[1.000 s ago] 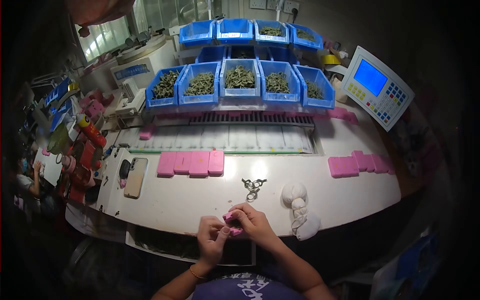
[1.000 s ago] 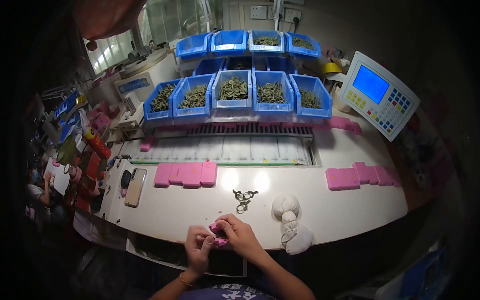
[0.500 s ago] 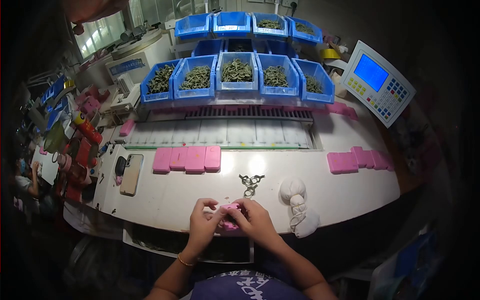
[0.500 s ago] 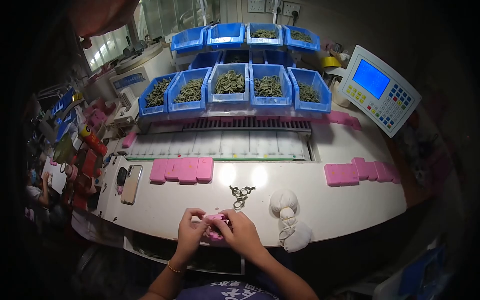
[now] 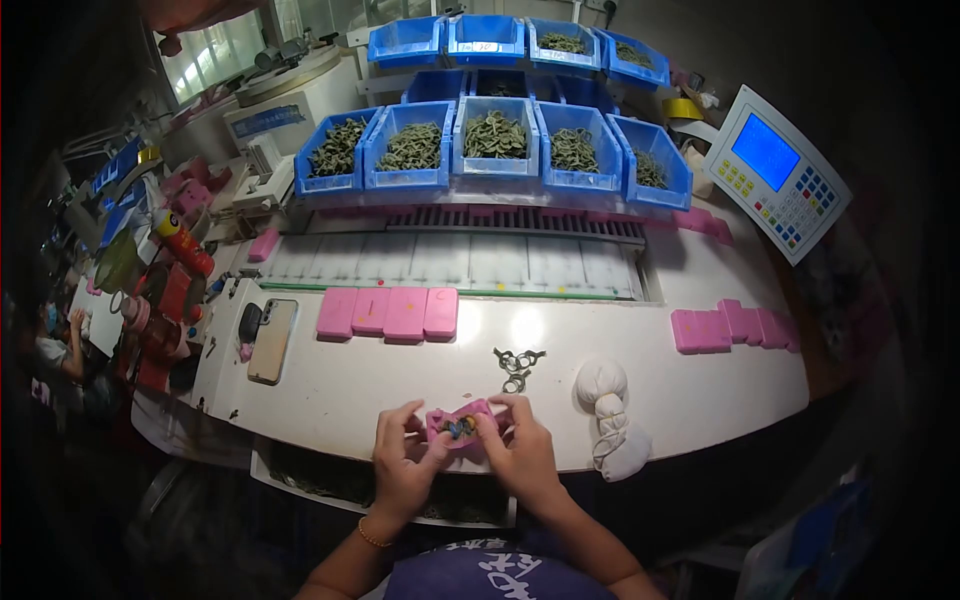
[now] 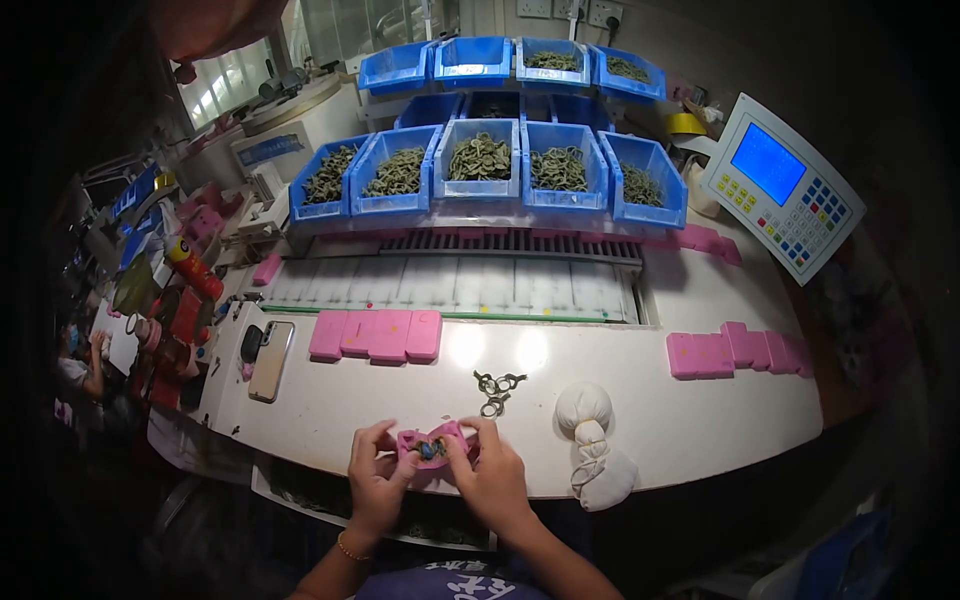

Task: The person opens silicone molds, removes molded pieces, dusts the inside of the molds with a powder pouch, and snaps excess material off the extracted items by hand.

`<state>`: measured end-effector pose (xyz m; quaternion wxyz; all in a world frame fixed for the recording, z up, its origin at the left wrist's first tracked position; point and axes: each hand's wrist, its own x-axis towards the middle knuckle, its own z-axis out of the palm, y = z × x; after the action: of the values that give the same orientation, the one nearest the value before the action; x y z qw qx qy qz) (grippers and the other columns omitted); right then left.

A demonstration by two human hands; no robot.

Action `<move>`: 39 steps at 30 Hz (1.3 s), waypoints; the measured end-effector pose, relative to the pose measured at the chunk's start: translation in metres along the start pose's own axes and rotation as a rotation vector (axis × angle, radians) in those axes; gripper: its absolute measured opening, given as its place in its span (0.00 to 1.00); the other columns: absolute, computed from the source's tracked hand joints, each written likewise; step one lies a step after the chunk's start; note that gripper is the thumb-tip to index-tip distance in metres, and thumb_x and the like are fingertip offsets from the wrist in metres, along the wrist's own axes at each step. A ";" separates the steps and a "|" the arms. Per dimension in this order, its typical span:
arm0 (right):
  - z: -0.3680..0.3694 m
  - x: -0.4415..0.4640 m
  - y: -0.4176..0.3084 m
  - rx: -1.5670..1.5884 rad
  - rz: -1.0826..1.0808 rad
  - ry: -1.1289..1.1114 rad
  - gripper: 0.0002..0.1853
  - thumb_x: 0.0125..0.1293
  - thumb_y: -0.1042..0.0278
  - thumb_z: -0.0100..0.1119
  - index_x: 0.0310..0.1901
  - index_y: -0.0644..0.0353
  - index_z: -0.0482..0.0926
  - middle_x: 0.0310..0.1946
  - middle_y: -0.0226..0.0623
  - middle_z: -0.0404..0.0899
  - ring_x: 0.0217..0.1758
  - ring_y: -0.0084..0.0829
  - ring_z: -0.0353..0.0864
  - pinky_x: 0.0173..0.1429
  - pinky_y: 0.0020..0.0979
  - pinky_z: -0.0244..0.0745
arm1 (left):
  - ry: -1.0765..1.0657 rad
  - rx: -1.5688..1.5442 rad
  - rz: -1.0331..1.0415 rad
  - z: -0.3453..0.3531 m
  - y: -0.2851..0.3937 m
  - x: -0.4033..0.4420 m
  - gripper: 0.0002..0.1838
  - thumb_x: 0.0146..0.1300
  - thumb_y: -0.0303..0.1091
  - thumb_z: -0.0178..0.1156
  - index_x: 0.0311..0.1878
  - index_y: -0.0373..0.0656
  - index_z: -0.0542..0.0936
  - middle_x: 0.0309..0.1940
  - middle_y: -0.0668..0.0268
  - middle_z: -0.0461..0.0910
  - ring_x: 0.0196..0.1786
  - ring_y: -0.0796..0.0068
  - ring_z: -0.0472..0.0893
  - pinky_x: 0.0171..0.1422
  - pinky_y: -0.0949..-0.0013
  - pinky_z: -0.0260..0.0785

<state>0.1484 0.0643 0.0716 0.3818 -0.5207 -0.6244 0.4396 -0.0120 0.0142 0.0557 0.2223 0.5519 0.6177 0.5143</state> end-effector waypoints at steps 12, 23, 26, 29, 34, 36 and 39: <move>-0.031 0.007 0.005 -0.398 -0.582 -0.142 0.16 0.59 0.77 0.64 0.51 0.61 0.77 0.36 0.42 0.79 0.38 0.42 0.79 0.42 0.39 0.76 | -0.270 0.021 0.199 0.022 0.003 0.019 0.21 0.74 0.32 0.52 0.66 0.35 0.68 0.33 0.49 0.82 0.33 0.53 0.84 0.39 0.59 0.76; -0.030 -0.001 0.039 -0.356 -0.611 -0.009 0.08 0.65 0.75 0.61 0.45 0.63 0.76 0.29 0.42 0.79 0.30 0.42 0.81 0.34 0.39 0.76 | -0.251 0.050 0.096 0.023 0.010 0.022 0.20 0.72 0.25 0.50 0.66 0.40 0.69 0.33 0.50 0.83 0.31 0.56 0.85 0.37 0.58 0.76; -0.010 -0.005 0.055 -0.143 -0.436 0.142 0.09 0.67 0.75 0.61 0.46 0.64 0.74 0.30 0.42 0.79 0.29 0.43 0.82 0.32 0.39 0.77 | -0.181 -0.046 0.160 0.026 -0.002 0.017 0.19 0.67 0.19 0.50 0.60 0.39 0.73 0.37 0.50 0.83 0.37 0.58 0.86 0.42 0.60 0.77; 0.006 0.018 0.043 -0.099 -0.244 0.251 0.13 0.67 0.72 0.61 0.49 0.65 0.73 0.30 0.43 0.80 0.30 0.44 0.83 0.32 0.40 0.77 | -0.109 -0.027 0.274 0.029 0.002 0.015 0.20 0.63 0.15 0.51 0.57 0.39 0.76 0.40 0.50 0.83 0.39 0.56 0.85 0.44 0.60 0.78; 0.002 0.020 0.014 -0.400 -0.280 0.161 0.21 0.69 0.60 0.62 0.56 0.65 0.72 0.38 0.49 0.83 0.36 0.47 0.86 0.36 0.40 0.80 | 0.008 0.156 0.346 0.019 -0.007 0.017 0.22 0.60 0.13 0.54 0.57 0.39 0.77 0.38 0.53 0.82 0.38 0.54 0.84 0.44 0.59 0.77; -0.001 0.006 0.010 -0.203 -0.172 -0.063 0.21 0.69 0.60 0.61 0.57 0.64 0.72 0.39 0.51 0.83 0.37 0.48 0.86 0.37 0.39 0.80 | 0.021 0.228 0.322 0.009 -0.011 0.016 0.21 0.61 0.16 0.59 0.58 0.40 0.77 0.36 0.55 0.82 0.36 0.55 0.83 0.41 0.59 0.76; -0.003 -0.005 0.007 0.033 -0.019 -0.309 0.20 0.72 0.62 0.58 0.59 0.63 0.69 0.40 0.56 0.83 0.38 0.42 0.87 0.42 0.34 0.78 | -0.043 0.262 0.362 0.003 -0.017 0.023 0.21 0.62 0.19 0.62 0.59 0.40 0.78 0.36 0.55 0.81 0.36 0.56 0.83 0.40 0.60 0.76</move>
<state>0.1546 0.0602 0.0656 0.2940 -0.4343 -0.6733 0.5212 -0.0241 0.0391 0.0460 0.0660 0.6888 0.5652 0.4492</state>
